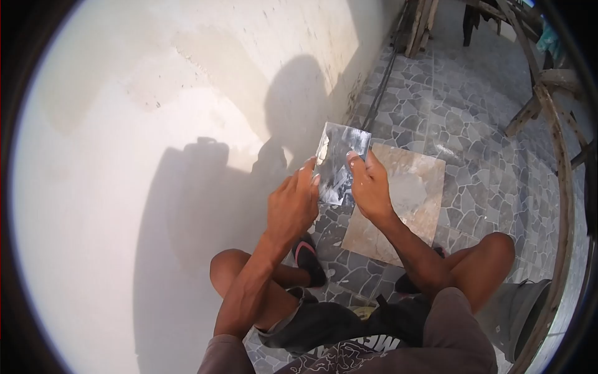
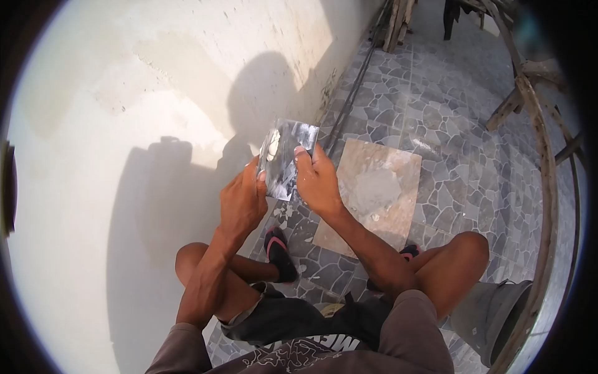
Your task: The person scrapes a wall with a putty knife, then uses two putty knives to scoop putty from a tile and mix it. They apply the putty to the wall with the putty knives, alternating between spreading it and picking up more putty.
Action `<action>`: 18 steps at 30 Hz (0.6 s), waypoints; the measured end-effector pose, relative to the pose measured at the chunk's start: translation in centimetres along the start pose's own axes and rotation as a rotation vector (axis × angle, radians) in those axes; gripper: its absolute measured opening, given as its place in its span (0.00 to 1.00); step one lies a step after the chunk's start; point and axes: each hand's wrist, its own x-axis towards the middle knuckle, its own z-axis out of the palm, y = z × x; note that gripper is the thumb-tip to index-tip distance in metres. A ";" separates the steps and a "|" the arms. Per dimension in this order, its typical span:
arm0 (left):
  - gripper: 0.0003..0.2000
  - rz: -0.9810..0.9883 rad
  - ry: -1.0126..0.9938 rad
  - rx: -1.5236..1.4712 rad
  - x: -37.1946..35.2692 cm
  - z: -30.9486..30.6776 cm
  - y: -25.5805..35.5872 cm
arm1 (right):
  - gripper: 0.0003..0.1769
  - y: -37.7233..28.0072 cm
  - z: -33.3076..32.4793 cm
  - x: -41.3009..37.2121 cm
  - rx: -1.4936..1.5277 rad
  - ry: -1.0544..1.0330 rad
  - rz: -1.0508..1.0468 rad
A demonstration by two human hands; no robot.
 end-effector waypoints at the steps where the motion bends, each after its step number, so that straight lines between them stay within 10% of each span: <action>1: 0.16 -0.005 -0.013 -0.008 -0.1 0.0 0.0 | 0.13 0.1 -0.3 0.1 0.014 -0.022 0.026; 18: 0.11 -0.079 -0.140 -0.014 -1.7 1.3 -1.2 | 0.06 1.1 -2.6 4.0 0.585 0.178 0.318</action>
